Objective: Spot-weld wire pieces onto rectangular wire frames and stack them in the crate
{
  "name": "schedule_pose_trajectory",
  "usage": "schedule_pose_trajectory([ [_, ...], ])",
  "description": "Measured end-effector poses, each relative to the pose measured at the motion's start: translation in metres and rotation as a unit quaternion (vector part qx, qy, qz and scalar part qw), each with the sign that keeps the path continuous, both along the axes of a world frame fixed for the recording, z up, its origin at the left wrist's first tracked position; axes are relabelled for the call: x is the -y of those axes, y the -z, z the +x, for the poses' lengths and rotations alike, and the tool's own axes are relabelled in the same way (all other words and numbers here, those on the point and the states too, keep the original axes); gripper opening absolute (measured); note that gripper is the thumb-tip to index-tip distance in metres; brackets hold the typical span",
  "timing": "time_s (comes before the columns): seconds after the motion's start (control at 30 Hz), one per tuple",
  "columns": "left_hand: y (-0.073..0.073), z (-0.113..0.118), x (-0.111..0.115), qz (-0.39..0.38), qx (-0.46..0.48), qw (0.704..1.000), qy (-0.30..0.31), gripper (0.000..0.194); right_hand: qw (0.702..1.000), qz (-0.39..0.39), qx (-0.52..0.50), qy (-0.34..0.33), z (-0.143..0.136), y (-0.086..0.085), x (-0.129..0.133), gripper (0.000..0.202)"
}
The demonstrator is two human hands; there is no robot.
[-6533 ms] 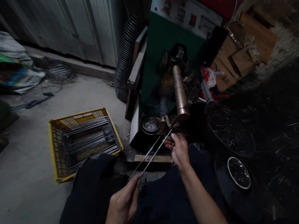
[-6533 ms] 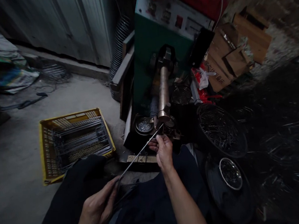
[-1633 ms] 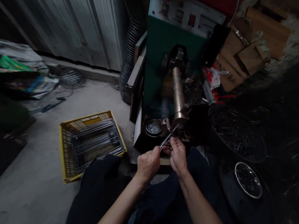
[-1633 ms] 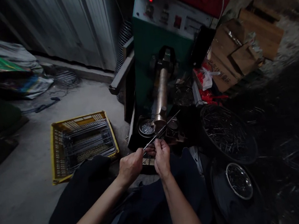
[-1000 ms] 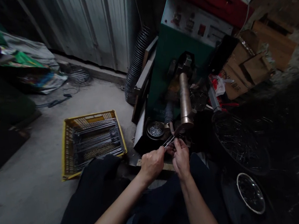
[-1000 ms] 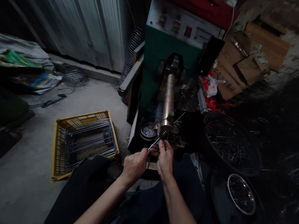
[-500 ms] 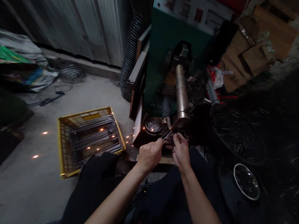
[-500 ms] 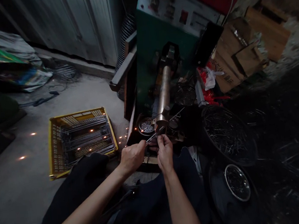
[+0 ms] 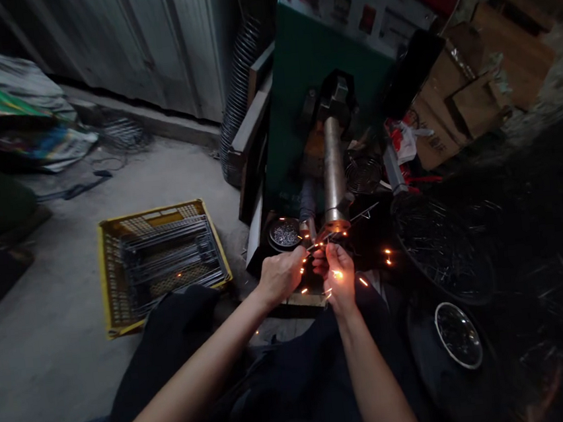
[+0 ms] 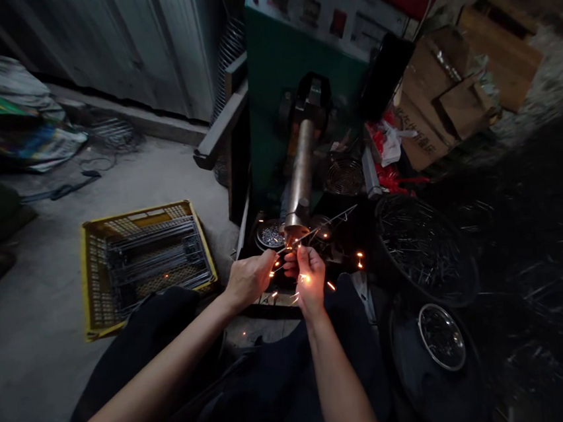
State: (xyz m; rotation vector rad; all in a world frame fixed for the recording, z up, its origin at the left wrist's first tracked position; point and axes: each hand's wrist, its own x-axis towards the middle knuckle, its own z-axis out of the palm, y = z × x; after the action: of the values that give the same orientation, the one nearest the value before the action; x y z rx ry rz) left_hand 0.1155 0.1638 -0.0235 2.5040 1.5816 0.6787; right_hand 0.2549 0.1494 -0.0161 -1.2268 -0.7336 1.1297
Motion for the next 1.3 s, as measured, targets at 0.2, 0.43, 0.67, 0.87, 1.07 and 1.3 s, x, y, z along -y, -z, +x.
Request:
schedule_pose_trajectory([
  [0.2, 0.002, -0.004, 0.003, 0.031, 0.016, 0.999, 0.027, 0.021, 0.985, -0.092, 0.098, -0.112, -0.011, 0.034, 0.067, 0.035],
  [0.43, 0.015, -0.111, 0.078, 0.026, 0.027, 0.999, 0.031, 0.020, 0.886, -0.167, 0.202, -0.382, -0.033, 0.092, 0.163, 0.034],
  [0.67, 0.048, -0.260, 0.116, 0.039, 0.155, 0.921, -0.355, 0.028, 0.852, -0.181, 0.215, -0.441, -0.031, 0.096, 0.172, 0.042],
  [0.87, 0.109, -0.319, 0.071, 0.034, 0.310, 0.793, -0.523, 0.039, 0.857, -0.191, 0.226, -0.421, -0.025, 0.090, 0.172, 0.044],
  [1.07, 0.144, -0.341, 0.047, -0.046, 0.398, 0.734, -0.548, 0.031, 0.860, -0.234, 0.230, -0.392, -0.017, 0.090, 0.179, 0.046],
  [1.3, 0.156, -0.319, 0.077, -0.227, 0.384, 0.766, -0.464, 0.027, 0.851, -0.199, 0.273, -0.402, -0.008, 0.094, 0.166, 0.036],
])
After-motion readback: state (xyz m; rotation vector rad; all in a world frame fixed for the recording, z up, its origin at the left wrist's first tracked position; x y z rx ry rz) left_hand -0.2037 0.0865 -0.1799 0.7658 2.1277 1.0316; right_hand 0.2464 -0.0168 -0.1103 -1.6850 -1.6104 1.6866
